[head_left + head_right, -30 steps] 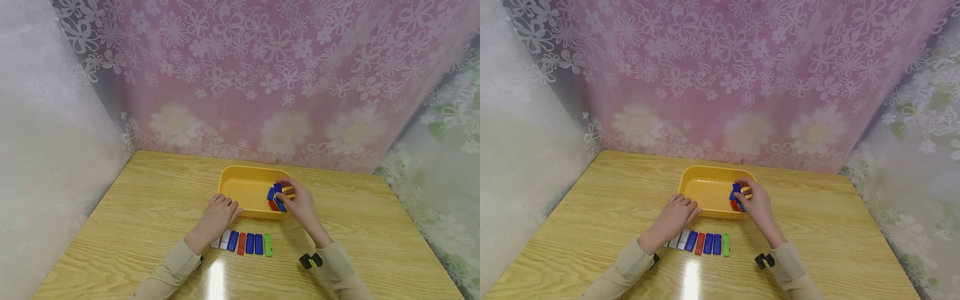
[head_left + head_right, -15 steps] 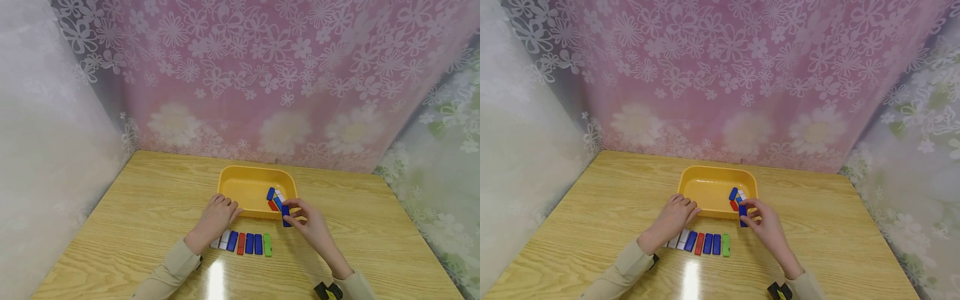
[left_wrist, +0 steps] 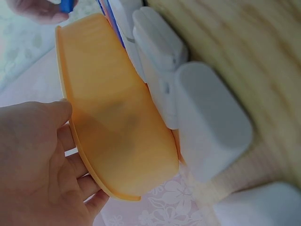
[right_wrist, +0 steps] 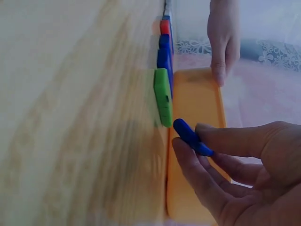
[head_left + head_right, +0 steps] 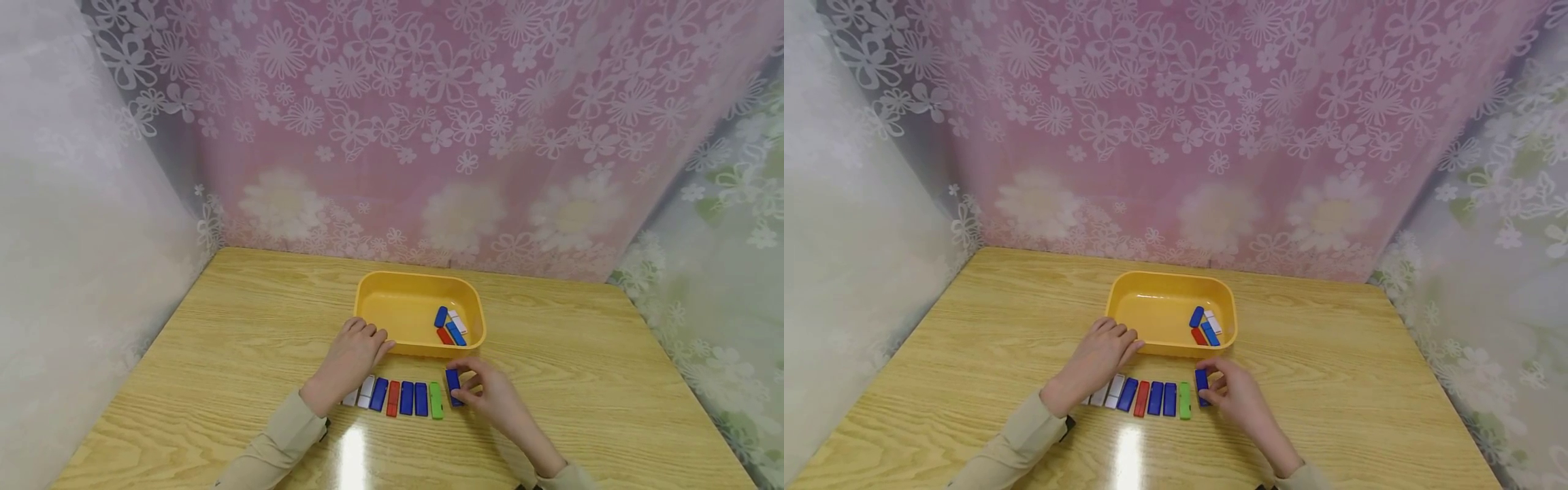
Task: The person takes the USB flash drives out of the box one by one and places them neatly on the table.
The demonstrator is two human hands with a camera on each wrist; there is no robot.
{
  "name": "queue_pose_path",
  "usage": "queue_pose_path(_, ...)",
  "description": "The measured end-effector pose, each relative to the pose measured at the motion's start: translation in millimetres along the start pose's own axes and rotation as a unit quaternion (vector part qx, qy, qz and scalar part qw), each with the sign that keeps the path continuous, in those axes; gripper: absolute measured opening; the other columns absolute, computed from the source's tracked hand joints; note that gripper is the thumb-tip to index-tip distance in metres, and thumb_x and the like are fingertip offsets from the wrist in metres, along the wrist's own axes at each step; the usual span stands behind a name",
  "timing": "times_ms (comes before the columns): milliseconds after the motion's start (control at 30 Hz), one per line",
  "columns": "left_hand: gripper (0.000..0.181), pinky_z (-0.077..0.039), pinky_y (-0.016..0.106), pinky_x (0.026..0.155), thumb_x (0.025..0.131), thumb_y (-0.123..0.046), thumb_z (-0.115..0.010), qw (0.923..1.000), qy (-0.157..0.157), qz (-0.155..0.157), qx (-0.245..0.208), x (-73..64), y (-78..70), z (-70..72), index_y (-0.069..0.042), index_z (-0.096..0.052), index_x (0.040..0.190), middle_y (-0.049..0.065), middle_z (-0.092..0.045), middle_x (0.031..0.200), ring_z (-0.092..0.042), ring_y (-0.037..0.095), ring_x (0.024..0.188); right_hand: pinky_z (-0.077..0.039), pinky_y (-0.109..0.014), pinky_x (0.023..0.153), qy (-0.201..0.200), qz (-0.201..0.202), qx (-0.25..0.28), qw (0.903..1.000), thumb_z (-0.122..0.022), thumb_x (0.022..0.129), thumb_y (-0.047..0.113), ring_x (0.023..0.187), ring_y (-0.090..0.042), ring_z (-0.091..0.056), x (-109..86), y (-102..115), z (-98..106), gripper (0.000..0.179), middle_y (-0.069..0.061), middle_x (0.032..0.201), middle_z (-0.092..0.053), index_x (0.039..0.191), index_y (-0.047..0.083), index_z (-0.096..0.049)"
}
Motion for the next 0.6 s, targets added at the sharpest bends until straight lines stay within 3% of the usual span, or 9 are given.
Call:
queue_pose_path(300, 0.027, -0.048, 0.038, 0.089, 0.103, -0.031, -0.059, 1.0000, -0.002, 0.000, -0.002, -0.3, -0.3, 1.4, -0.013, -0.064, 0.083, 0.002, -0.062, 0.076, -0.055, 0.022, 0.076, -0.053, -0.023, 0.064, 0.031, 0.017, -0.015, 0.9992, -0.080, 0.083, -0.002, 0.075, -0.013, -0.063, -1.7, -1.2, -11.2, 0.035, -0.012, 0.107, -0.069, 0.116, 0.002, -0.067)
queue_pose_path(600, 0.028, -0.048, 0.039, 0.091, 0.103, -0.031, -0.059, 1.0000, 0.000, 0.003, -0.006, -0.3, 0.4, 0.9, -0.013, -0.064, 0.083, 0.002, -0.062, 0.076, -0.055, 0.022, 0.076, -0.050, -0.021, 0.061, 0.025, 0.022, -0.058, 0.9978, -0.082, 0.081, 0.000, 0.073, -0.009, -0.061, -1.6, -1.1, -11.7, 0.032, -0.007, 0.103, -0.064, 0.110, 0.003, -0.069)
Point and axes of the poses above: each hand's wrist, its own x-axis towards the middle knuckle, its own z-axis out of the back of the hand, y = z × x, the point moved 7 cm from there along x, towards the middle knuckle
